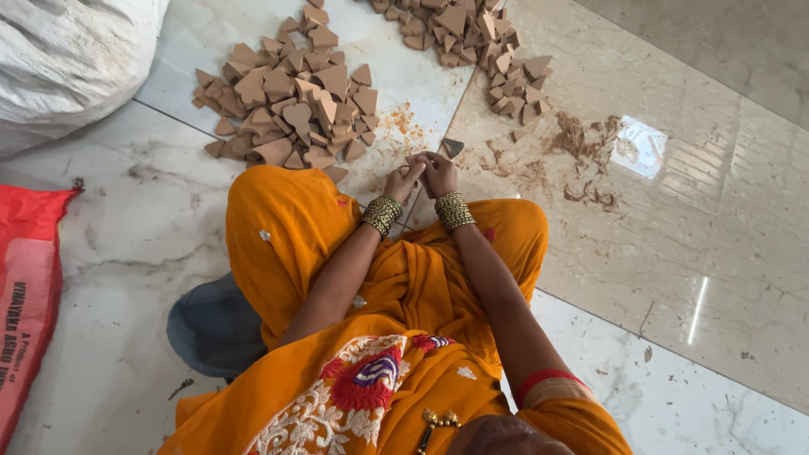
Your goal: The person sits on the floor surrounded by piles of small brown dried chunks. The person picks up pieces one at a time, breaks them into smaller fragments by hand, and places the broken pieces back onto the floor piles.
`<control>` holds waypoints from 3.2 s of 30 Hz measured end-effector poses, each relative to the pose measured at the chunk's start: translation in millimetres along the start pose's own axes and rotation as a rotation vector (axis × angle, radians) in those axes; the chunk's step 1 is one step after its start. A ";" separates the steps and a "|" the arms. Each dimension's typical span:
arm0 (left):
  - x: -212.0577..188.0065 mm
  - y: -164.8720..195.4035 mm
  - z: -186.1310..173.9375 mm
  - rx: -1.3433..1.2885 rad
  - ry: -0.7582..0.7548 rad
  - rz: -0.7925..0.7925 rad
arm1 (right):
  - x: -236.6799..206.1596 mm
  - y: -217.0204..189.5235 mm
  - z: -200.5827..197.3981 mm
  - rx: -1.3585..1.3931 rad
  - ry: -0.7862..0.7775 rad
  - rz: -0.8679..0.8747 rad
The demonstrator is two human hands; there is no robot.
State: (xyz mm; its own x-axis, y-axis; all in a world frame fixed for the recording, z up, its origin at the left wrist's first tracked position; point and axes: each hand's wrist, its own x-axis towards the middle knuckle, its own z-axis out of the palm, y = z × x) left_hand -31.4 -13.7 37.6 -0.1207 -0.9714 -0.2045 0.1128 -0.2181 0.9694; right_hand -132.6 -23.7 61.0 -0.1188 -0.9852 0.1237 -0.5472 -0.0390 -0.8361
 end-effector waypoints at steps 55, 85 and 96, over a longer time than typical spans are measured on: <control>23.7 -21.3 -4.4 0.078 0.029 -0.180 | 44.3 34.8 -41.5 -0.259 0.438 0.179; 52.5 -29.0 11.9 -0.162 -0.023 -0.286 | 73.9 31.7 -30.1 -0.754 -0.045 0.174; 50.8 -19.2 -2.8 -0.726 0.043 -0.316 | 47.2 9.9 -16.5 -0.133 -0.159 0.036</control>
State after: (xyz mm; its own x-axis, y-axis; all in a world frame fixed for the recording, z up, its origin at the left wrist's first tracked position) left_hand -37.0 -59.2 8.3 -0.2180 -0.8530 -0.4742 0.6962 -0.4764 0.5370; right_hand -157.3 -67.9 67.3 -0.0136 -0.9999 0.0005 -0.6510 0.0085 -0.7591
